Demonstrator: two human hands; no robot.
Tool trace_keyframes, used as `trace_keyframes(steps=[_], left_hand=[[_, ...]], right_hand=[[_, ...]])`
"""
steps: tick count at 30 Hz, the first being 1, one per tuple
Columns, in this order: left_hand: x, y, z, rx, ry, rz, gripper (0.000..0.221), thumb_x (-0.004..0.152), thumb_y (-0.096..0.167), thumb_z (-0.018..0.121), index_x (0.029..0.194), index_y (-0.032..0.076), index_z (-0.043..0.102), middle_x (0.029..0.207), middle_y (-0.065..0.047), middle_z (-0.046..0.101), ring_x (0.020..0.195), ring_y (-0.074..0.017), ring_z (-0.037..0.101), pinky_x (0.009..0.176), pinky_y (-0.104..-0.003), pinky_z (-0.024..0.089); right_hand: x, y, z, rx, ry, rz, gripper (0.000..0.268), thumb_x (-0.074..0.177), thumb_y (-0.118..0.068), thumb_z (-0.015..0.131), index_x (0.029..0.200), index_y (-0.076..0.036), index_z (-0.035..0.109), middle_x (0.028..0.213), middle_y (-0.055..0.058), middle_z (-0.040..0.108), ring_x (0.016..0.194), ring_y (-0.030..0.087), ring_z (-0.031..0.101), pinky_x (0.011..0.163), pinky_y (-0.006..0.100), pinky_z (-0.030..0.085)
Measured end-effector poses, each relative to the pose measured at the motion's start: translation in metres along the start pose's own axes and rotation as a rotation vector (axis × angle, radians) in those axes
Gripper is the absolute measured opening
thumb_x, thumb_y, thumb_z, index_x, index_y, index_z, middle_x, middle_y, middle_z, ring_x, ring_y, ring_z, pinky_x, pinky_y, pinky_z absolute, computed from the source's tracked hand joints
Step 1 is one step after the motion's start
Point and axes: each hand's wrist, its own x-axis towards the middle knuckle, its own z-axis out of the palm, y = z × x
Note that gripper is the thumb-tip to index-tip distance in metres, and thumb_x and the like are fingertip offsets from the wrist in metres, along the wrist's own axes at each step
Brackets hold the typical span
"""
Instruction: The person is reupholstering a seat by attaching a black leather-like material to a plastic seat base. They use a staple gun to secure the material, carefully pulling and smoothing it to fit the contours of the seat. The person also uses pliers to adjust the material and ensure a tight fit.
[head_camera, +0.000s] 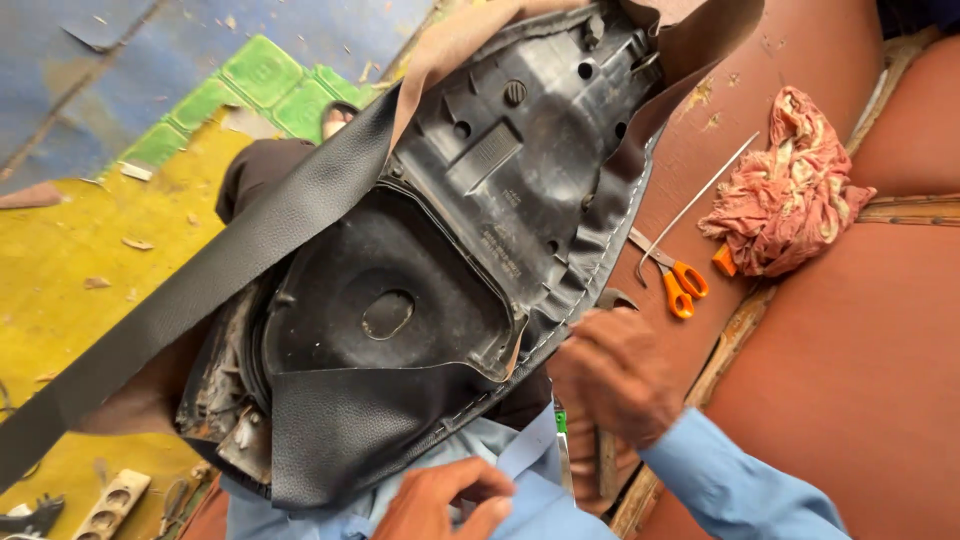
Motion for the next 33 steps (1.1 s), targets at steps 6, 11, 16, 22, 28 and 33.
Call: trace_keyframes(steps=[6,11,16,22,28,33], left_hand=[[-0.011,0.064,-0.042,0.806,0.483,0.692,0.026,0.077,-0.003,0.074,0.101,0.001,0.067,0.093,-0.013,0.068,0.083,-0.0285,0.067,0.073,-0.04,0.05],[-0.024,0.089,-0.094,0.889,0.698,0.588,0.029,0.087,0.003,0.073,0.114,0.0,0.064,0.112,-0.015,0.067,0.105,-0.0339,0.063,0.093,-0.042,0.051],[-0.052,0.064,-0.103,1.314,0.293,0.841,0.04,0.088,0.03,0.08,0.116,0.004,0.067,0.113,-0.012,0.067,0.103,-0.029,0.062,0.091,-0.045,0.044],[-0.075,0.05,-0.103,1.419,0.632,0.714,0.057,0.08,0.046,0.083,0.124,0.017,0.063,0.128,-0.01,0.061,0.12,-0.0284,0.054,0.098,-0.049,0.039],[-0.062,0.065,-0.122,1.069,0.745,0.806,0.073,0.075,0.042,0.085,0.128,0.012,0.046,0.129,-0.02,0.053,0.123,-0.0407,0.056,0.106,-0.056,0.049],[-0.04,0.098,-0.148,1.068,0.803,0.924,0.073,0.079,0.037,0.084,0.131,0.006,0.045,0.133,-0.022,0.051,0.12,-0.0426,0.059,0.102,-0.053,0.053]], right_hand=[[0.023,-0.012,0.038,-0.005,0.056,-0.3,0.032,0.075,-0.006,0.08,0.105,-0.014,0.071,0.111,0.008,0.064,0.11,0.027,0.064,0.111,0.055,0.04],[0.014,0.002,0.053,0.054,0.115,-0.386,0.031,0.078,-0.01,0.081,0.107,-0.013,0.071,0.107,0.007,0.063,0.104,0.025,0.062,0.109,0.054,0.04],[0.027,0.012,0.045,0.068,0.124,-0.484,0.029,0.079,-0.009,0.078,0.107,-0.01,0.069,0.108,0.008,0.064,0.102,0.027,0.062,0.101,0.052,0.043],[0.063,0.003,0.013,0.168,0.19,-0.492,0.03,0.08,-0.014,0.079,0.106,-0.006,0.067,0.108,0.008,0.063,0.101,0.027,0.061,0.089,0.049,0.04],[0.117,-0.018,-0.03,0.253,0.086,-0.416,0.034,0.075,-0.012,0.076,0.106,-0.007,0.064,0.101,0.012,0.062,0.095,0.031,0.061,0.09,0.05,0.037],[0.197,-0.021,-0.068,0.272,0.058,-0.445,0.029,0.08,-0.008,0.076,0.105,-0.007,0.063,0.101,0.011,0.063,0.095,0.029,0.062,0.094,0.044,0.039]])
